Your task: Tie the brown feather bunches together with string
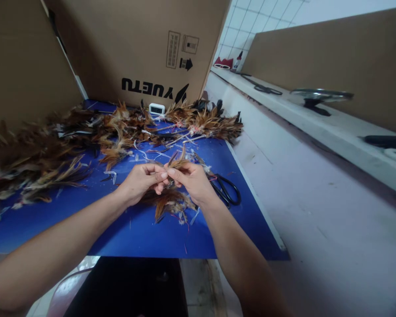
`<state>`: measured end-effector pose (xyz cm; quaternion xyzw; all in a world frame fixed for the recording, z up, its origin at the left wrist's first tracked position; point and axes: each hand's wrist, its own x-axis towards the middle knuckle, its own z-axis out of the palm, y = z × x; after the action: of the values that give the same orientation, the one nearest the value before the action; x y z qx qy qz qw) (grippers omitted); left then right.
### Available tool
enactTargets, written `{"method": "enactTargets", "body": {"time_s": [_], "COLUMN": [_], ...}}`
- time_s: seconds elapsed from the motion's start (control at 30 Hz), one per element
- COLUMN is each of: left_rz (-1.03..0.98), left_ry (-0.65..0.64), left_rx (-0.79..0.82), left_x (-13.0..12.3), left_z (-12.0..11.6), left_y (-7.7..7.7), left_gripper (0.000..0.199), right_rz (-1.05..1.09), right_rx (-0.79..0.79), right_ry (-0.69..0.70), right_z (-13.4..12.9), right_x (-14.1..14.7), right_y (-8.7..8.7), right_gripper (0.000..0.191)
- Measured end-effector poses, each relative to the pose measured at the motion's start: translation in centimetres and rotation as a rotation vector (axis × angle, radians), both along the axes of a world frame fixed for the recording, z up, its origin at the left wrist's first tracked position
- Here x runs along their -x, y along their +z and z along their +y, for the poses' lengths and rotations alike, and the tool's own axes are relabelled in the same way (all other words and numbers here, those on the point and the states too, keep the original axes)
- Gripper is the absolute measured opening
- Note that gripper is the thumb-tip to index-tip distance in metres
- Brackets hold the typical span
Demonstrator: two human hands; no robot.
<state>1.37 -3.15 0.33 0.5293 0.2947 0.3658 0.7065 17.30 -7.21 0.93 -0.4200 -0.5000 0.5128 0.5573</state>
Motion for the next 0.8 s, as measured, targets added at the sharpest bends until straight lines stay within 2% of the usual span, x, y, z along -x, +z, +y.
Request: {"method": "enactTargets", "body": {"time_s": [0.2, 0.57, 0.7, 0.8], "left_rz": [0.007, -0.059, -0.078, -0.104], "left_ry": [-0.040, -0.167, -0.162, -0.100], "left_rx": [0.018, 0.228, 0.220, 0.196], "left_x": [-0.03, 0.10, 0.07, 0.29], "left_z": [-0.18, 0.03, 0.09, 0.39], "left_y": [-0.03, -0.20, -0.16, -0.06], "left_gripper": [0.028, 0.026, 0.024, 0.023], "right_rz": [0.003, -0.037, -0.037, -0.017], "right_rx": [0.001, -0.052, -0.044, -0.041], "right_ry": [-0.045, -0.044, -0.063, -0.096], "right_z": [0.07, 0.24, 0.27, 0.34], "right_x": [0.08, -0.13, -0.05, -0.33], "right_y": [0.12, -0.36, -0.39, -0.30], "right_gripper": [0.029, 0.027, 0.028, 0.027]}}
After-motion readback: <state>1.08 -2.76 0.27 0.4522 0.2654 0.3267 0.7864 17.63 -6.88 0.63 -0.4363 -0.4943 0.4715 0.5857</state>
